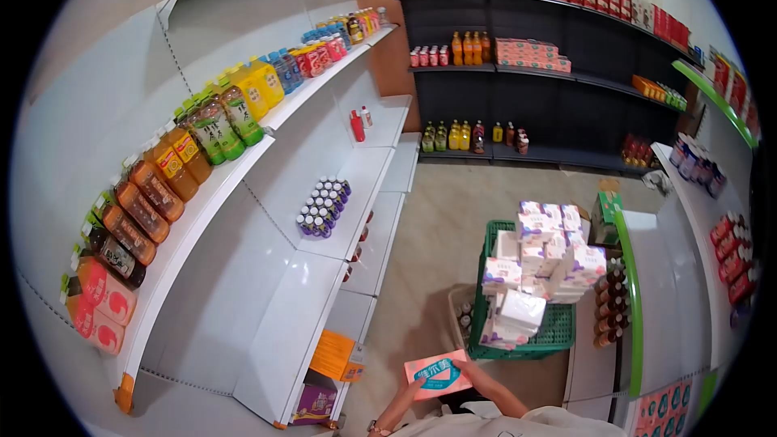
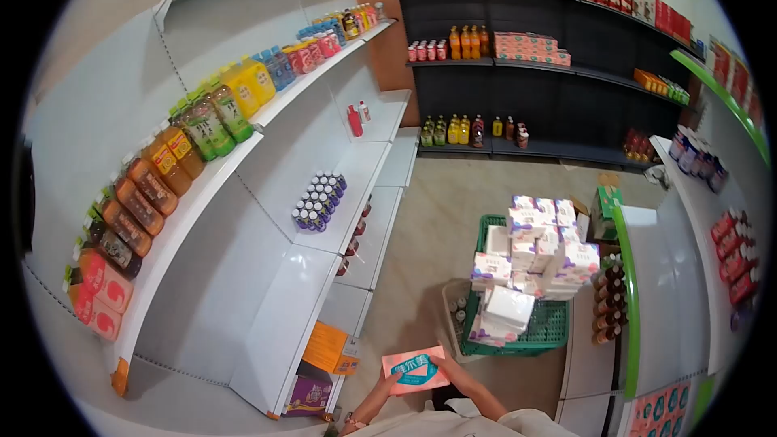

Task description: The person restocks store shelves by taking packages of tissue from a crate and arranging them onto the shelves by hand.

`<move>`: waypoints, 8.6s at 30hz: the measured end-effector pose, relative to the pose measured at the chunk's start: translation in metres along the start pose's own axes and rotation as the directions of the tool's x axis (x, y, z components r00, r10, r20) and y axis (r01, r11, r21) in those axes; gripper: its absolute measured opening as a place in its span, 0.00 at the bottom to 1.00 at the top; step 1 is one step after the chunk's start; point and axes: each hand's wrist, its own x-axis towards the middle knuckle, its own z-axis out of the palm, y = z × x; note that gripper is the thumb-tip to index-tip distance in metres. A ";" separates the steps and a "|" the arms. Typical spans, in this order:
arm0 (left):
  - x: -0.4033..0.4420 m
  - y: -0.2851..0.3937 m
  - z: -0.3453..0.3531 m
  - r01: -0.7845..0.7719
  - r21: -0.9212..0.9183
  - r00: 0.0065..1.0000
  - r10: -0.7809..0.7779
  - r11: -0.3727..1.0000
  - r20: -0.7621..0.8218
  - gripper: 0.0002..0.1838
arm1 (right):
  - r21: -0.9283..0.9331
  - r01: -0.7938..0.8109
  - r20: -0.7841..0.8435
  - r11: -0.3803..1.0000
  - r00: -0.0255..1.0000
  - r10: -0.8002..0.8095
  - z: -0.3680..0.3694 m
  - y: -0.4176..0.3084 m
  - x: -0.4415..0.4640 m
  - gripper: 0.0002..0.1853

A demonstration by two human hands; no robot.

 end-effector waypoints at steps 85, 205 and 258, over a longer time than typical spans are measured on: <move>1.241 0.524 0.328 0.602 0.263 0.436 -0.586 0.754 0.683 0.26 | 0.295 0.538 -0.852 0.790 0.523 -0.037 -0.567 -0.771 0.670 0.31; 1.853 0.744 1.267 -0.313 0.903 0.491 0.763 -0.296 0.420 0.51 | -0.738 0.434 -0.266 0.516 0.516 -0.815 -1.576 -1.580 0.797 0.28; 1.701 0.593 1.204 -0.281 0.957 0.924 0.287 0.065 0.252 0.26 | -0.946 -0.172 0.091 -0.274 0.672 -0.735 -1.497 -1.569 0.780 0.38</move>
